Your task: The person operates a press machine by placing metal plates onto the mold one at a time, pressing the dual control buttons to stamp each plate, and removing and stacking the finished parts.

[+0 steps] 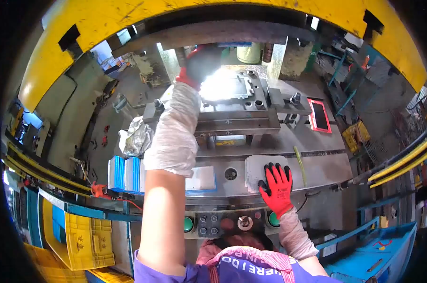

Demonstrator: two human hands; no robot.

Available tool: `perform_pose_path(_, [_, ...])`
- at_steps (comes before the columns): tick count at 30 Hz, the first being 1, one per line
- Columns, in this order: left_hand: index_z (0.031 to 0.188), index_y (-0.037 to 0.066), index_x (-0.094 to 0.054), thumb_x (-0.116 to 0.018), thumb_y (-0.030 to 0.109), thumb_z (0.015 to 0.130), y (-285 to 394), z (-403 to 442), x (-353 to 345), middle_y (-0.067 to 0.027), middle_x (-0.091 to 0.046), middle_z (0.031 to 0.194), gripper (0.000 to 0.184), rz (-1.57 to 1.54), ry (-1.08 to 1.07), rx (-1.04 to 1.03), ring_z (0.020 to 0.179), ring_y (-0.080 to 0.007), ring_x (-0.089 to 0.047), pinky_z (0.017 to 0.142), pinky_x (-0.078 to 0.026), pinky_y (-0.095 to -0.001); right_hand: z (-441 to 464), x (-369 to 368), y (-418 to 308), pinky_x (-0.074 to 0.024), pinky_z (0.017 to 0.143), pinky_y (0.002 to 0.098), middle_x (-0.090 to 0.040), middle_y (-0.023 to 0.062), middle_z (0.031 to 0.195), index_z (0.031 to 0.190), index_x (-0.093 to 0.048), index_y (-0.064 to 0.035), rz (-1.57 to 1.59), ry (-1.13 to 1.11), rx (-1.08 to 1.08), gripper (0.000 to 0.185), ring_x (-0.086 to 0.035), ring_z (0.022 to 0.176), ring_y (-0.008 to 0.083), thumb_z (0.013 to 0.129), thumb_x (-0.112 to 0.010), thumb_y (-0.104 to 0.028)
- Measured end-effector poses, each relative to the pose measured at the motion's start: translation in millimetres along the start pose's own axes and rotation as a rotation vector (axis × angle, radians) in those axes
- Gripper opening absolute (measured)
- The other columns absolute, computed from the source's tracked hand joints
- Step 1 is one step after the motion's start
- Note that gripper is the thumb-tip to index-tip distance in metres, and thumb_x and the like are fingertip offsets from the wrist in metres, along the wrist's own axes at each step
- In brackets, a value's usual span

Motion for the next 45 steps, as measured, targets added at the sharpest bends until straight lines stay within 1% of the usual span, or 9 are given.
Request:
perform_pose_path(1, [0.118, 0.004, -0.057, -0.052, 0.013, 0.091, 10.0, 4.5, 7.3, -0.0121, -0.064, 0.111, 0.030, 0.546, -0.048, -0.279, 0.103, -0.0256, -0.061, 0.086, -0.051, -0.0351, -0.7, -2.4, 1.0, -0.0219, 0.109, 0.0542, -0.049, 0.0159, 0.133, 0.129, -0.050, -0.0044, -0.015, 0.003, -0.001, 0.058, -0.042, 0.126, 0.0357, 0.078, -0.063, -0.030])
perform_pose_path(8, [0.114, -0.004, -0.059, -0.052, 0.016, 0.090, 21.0, -45.8, 18.6, -0.0145, -0.064, 0.112, 0.032, -0.641, -0.251, 0.332, 0.103, -0.0250, -0.061, 0.091, -0.048, -0.0346, -1.0, 1.2, -0.1, -0.0216, 0.109, 0.0546, -0.046, 0.0148, 0.137, 0.131, -0.048, -0.0054, 0.007, -0.022, -0.001, 0.060, -0.039, 0.128, 0.0351, 0.077, -0.064, -0.027])
perform_pose_path(11, [0.115, -0.005, -0.057, -0.052, 0.015, 0.090, -5.1, -112.2, 25.8, -0.0161, -0.064, 0.109, 0.033, -2.029, 0.016, 1.085, 0.101, -0.0264, -0.061, 0.090, -0.048, -0.0357, -3.2, -5.6, 5.1, -0.0201, 0.110, 0.0548, -0.046, 0.0159, 0.136, 0.131, -0.049, -0.0047, -0.005, 0.001, 0.020, 0.062, -0.039, 0.128, 0.0355, 0.076, -0.065, -0.029])
perform_pose_path(13, [0.121, -0.002, -0.053, -0.055, 0.019, 0.088, 33.9, -136.7, 79.8, -0.0158, -0.065, 0.101, 0.039, -1.841, 0.000, 0.878, 0.095, -0.0257, -0.061, 0.086, -0.048, -0.0387, -4.0, -10.2, 6.3, -0.0202, 0.110, 0.0549, -0.046, 0.0157, 0.136, 0.130, -0.049, -0.0048, -0.005, 0.026, 0.025, 0.063, -0.039, 0.128, 0.0354, 0.075, -0.066, -0.029])
perform_pose_path(16, [0.147, 0.007, -0.023, -0.065, 0.002, 0.070, 136.1, -140.0, 172.1, -0.0100, -0.043, 0.135, 0.088, -1.429, -0.050, 1.010, 0.114, -0.0213, -0.045, 0.093, -0.040, -0.0352, -2.9, -7.8, 4.6, -0.0208, 0.109, 0.0547, -0.047, 0.0150, 0.135, 0.129, -0.050, -0.0055, 0.004, 0.026, 0.019, 0.063, -0.040, 0.127, 0.0352, 0.074, -0.067, -0.028])
perform_pose_path(19, [0.147, 0.008, -0.021, -0.084, 0.002, 0.056, 166.2, -188.6, 201.5, -0.0095, -0.031, 0.147, 0.111, -1.037, -0.277, 0.930, 0.136, -0.0233, -0.030, 0.112, -0.025, -0.0380, -3.5, -9.5, 4.9, -0.0210, 0.110, 0.0542, -0.046, 0.0147, 0.136, 0.130, -0.049, -0.0054, 0.002, 0.019, 0.018, 0.062, -0.039, 0.128, 0.0348, 0.074, -0.067, -0.026])
perform_pose_path(34, [0.150, 0.012, -0.015, -0.084, 0.014, 0.063, 186.3, -314.9, 188.6, -0.0128, -0.027, 0.150, 0.111, -0.907, -0.377, 1.212, 0.139, -0.0262, -0.024, 0.112, -0.023, -0.0375, -3.0, -7.0, -0.6, -0.0204, 0.110, 0.0537, -0.049, 0.0157, 0.134, 0.129, -0.051, -0.0050, -0.033, 0.008, 0.015, 0.059, -0.041, 0.127, 0.0343, 0.076, -0.065, -0.026])
perform_pose_path(43, [0.150, 0.014, -0.016, -0.087, 0.025, 0.058, 205.4, -308.5, 206.8, -0.0178, -0.020, 0.152, 0.117, -0.300, -0.538, 0.937, 0.142, -0.0358, -0.013, 0.115, -0.014, -0.0438, -4.4, -8.7, 0.0, -0.0217, 0.110, 0.0537, -0.048, 0.0156, 0.134, 0.130, -0.050, -0.0059, -0.058, 0.004, 0.019, 0.059, -0.041, 0.127, 0.0344, 0.076, -0.065, -0.025])
perform_pose_path(45, [0.137, 0.017, -0.043, -0.083, 0.029, 0.062, 222.0, -280.8, 208.9, -0.0201, -0.027, 0.148, 0.085, -0.086, -0.555, 0.771, 0.138, -0.0432, -0.019, 0.112, -0.016, -0.0519, -3.9, -10.0, 0.4, -0.0216, 0.110, 0.0537, -0.049, 0.0157, 0.134, 0.129, -0.050, -0.0057, -0.057, 0.023, 0.021, 0.059, -0.041, 0.127, 0.0344, 0.076, -0.065, -0.026])
Point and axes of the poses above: each hand's wrist, its own z-axis towards the middle knuckle, its own x-axis out of the back of the hand, y = z × x, the point moved 1 cm from there along z, towards the middle knuckle
